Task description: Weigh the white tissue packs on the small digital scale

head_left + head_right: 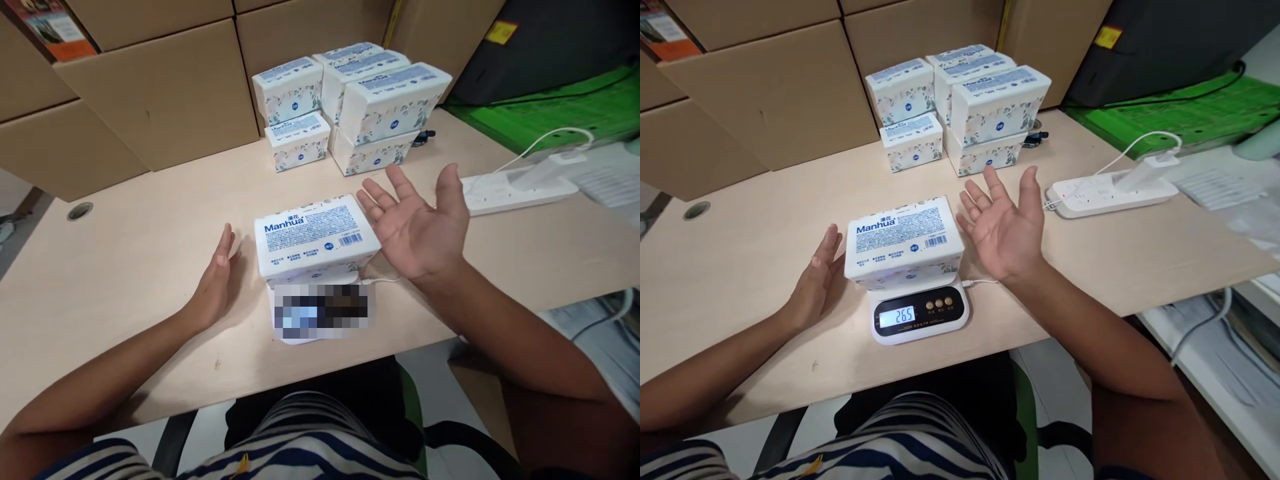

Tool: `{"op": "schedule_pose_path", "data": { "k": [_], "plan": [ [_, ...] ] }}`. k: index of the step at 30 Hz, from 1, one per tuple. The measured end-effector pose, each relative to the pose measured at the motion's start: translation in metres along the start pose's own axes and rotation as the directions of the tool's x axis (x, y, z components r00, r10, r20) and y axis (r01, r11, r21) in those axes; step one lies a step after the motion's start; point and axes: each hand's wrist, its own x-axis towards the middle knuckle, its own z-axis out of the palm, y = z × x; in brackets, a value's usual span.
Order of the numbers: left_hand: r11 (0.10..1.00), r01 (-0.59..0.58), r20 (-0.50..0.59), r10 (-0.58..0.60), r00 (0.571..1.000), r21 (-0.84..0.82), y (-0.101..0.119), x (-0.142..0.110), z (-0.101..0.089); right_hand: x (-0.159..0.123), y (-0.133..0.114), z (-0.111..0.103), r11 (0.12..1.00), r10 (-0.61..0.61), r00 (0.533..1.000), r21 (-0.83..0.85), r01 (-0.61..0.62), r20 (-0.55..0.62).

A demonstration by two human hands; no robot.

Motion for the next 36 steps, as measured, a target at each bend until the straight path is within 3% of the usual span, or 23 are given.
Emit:
{"op": "schedule_pose_path", "data": {
  "k": [3, 5, 8, 10, 16, 23, 30, 36],
  "plan": [
    [0.923, 0.012, -0.079, -0.046, 0.996, -0.385, -0.004, 0.007, 0.003, 0.003, 0.000, 0.002, 0.950, 0.190, 0.974, 0.275, -0.151, -0.123],
    [0.804, -0.033, -0.140, -0.064, 0.988, -0.594, -0.006, 0.010, 0.006, 0.004, -0.007, 0.010, 0.811, 0.333, 0.912, 0.566, -0.147, -0.240],
    [0.650, -0.104, -0.206, -0.083, 0.975, -0.753, -0.010, 0.011, 0.009, 0.004, -0.021, 0.023, 0.582, 0.478, 0.828, 0.812, -0.049, -0.293],
    [0.619, -0.129, -0.214, -0.065, 0.975, -0.774, -0.013, 0.010, 0.010, 0.002, -0.028, 0.027, 0.523, 0.489, 0.830, 0.852, -0.033, -0.268],
    [0.627, -0.175, -0.226, -0.001, 0.974, -0.759, -0.017, 0.008, 0.011, -0.006, -0.027, 0.018, 0.614, 0.381, 0.892, 0.788, -0.047, -0.244],
    [0.650, -0.257, -0.262, 0.092, 0.961, -0.715, -0.023, 0.008, 0.015, 0.000, 0.009, 0.004, 0.744, 0.251, 0.951, 0.665, -0.071, -0.179],
    [0.687, -0.301, -0.289, 0.137, 0.948, -0.661, -0.039, 0.015, 0.018, 0.000, 0.020, -0.004, 0.862, 0.184, 0.976, 0.497, -0.105, -0.114],
    [0.701, -0.330, -0.271, 0.199, 0.942, -0.633, -0.041, 0.015, 0.017, 0.003, 0.023, -0.017, 0.823, 0.240, 0.954, 0.558, -0.103, -0.178]
  ]
}}
